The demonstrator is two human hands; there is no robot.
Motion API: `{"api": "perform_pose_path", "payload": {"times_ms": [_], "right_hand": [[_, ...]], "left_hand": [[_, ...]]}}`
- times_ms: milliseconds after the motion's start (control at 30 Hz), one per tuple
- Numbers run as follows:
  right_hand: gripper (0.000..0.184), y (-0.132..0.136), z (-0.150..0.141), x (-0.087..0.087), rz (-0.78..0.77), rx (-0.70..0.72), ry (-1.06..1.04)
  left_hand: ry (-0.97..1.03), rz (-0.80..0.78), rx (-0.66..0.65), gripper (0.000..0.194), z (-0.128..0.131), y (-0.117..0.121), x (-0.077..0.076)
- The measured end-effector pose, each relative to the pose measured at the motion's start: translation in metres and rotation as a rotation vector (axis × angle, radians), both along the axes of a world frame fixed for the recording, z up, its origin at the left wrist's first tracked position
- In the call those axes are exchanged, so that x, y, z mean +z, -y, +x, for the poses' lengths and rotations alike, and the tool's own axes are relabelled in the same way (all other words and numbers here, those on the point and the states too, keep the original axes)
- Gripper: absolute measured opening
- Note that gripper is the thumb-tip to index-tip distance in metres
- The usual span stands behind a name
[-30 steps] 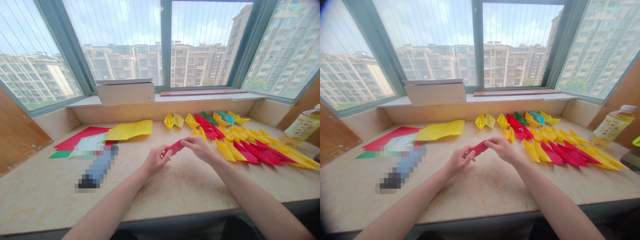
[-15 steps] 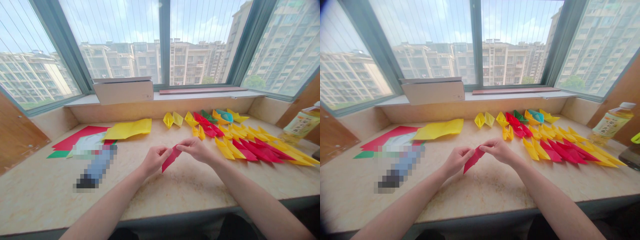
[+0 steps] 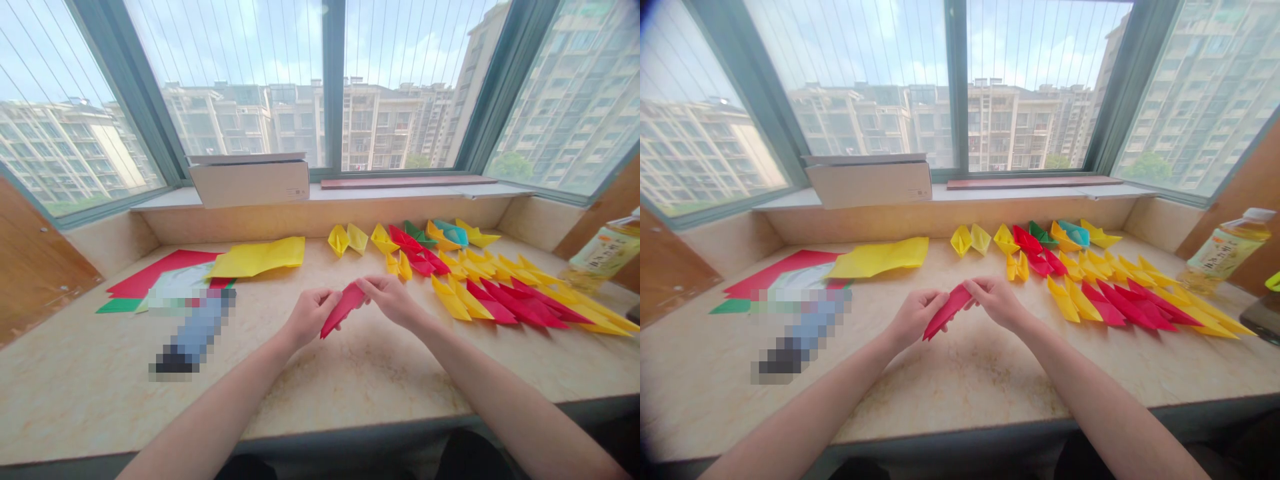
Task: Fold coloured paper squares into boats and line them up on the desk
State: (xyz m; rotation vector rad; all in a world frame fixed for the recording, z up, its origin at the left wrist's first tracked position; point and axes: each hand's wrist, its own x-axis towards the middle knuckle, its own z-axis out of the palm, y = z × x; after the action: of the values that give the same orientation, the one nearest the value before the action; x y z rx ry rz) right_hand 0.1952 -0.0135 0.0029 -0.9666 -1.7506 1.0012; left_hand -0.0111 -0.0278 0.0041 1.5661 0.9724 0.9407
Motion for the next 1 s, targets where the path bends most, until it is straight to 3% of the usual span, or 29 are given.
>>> {"api": "perform_pose_path", "payload": {"times_ms": [167,367,667,867,1000], "right_hand": [[0.053,0.001,0.001,0.003,0.002,0.025,-0.145],[0.059,0.003,0.001,0.000,0.020,0.051,-0.137],[0.038,0.000,0.004,-0.003,0.065,-0.031,-0.037],[0.036,-0.002,0.005,-0.003,0.094,-0.120,0.042],[0.030,-0.003,0.005,-0.004,0.104,-0.239,0.123]], "left_hand": [[0.130,-0.130,0.040,0.044,-0.001,-0.003,0.002],[0.193,-0.211,-0.010,0.039,-0.002,-0.005,0.001],[0.148,-0.266,-0.078,0.036,0.001,-0.004,-0.002],[0.095,-0.089,0.117,0.028,0.002,-0.010,-0.007],[-0.003,0.221,0.255,0.027,-0.006,-0.015,-0.008]]}}
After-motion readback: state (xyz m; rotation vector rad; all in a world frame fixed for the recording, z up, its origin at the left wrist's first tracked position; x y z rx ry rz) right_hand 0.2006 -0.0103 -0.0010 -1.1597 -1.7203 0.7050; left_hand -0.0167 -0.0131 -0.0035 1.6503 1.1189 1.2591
